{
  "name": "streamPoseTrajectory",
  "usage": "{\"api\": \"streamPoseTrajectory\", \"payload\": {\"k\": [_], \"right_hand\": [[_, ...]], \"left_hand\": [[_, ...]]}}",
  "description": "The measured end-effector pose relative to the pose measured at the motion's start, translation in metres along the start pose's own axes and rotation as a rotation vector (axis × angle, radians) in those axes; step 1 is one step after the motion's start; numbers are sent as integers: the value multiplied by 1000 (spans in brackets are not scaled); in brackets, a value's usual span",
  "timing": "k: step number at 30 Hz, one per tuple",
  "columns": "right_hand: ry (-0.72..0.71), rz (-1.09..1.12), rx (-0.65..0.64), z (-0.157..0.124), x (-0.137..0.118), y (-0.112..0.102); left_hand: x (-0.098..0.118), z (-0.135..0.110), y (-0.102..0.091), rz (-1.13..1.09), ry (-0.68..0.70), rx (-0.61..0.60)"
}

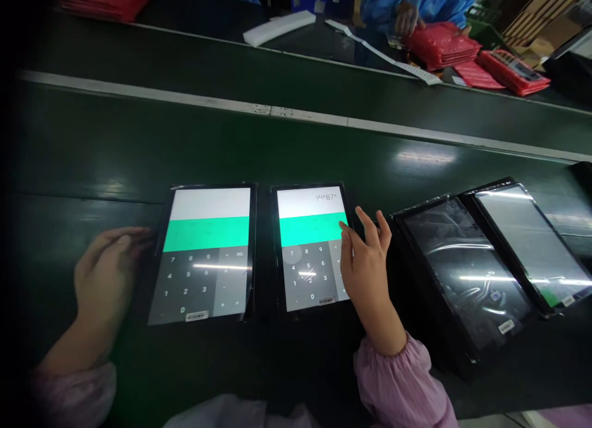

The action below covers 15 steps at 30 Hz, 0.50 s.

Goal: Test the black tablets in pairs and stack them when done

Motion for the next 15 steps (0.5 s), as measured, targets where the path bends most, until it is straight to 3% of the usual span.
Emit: {"api": "streamPoseTrajectory", "payload": {"k": [5,9,15], "right_hand": [[-68,-5,-9,4,-17,2],[-96,52,38,10,-56,-2],[-243,195,-247,7,-145,46]], "left_hand": [[-8,22,28,-156,3,-62],[-9,22,47,-173,-13,-143],[-13,4,44,-174,-56,-208]]}}
Point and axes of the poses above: each hand's wrist, its own z-axis towards the middle knuckle, its own y-axis out of the palm, x = y × z, the point moved 10 cm from there along z, towards the middle knuckle, and after that the axes turned 3 degrees about x, right-handed, at the moved point
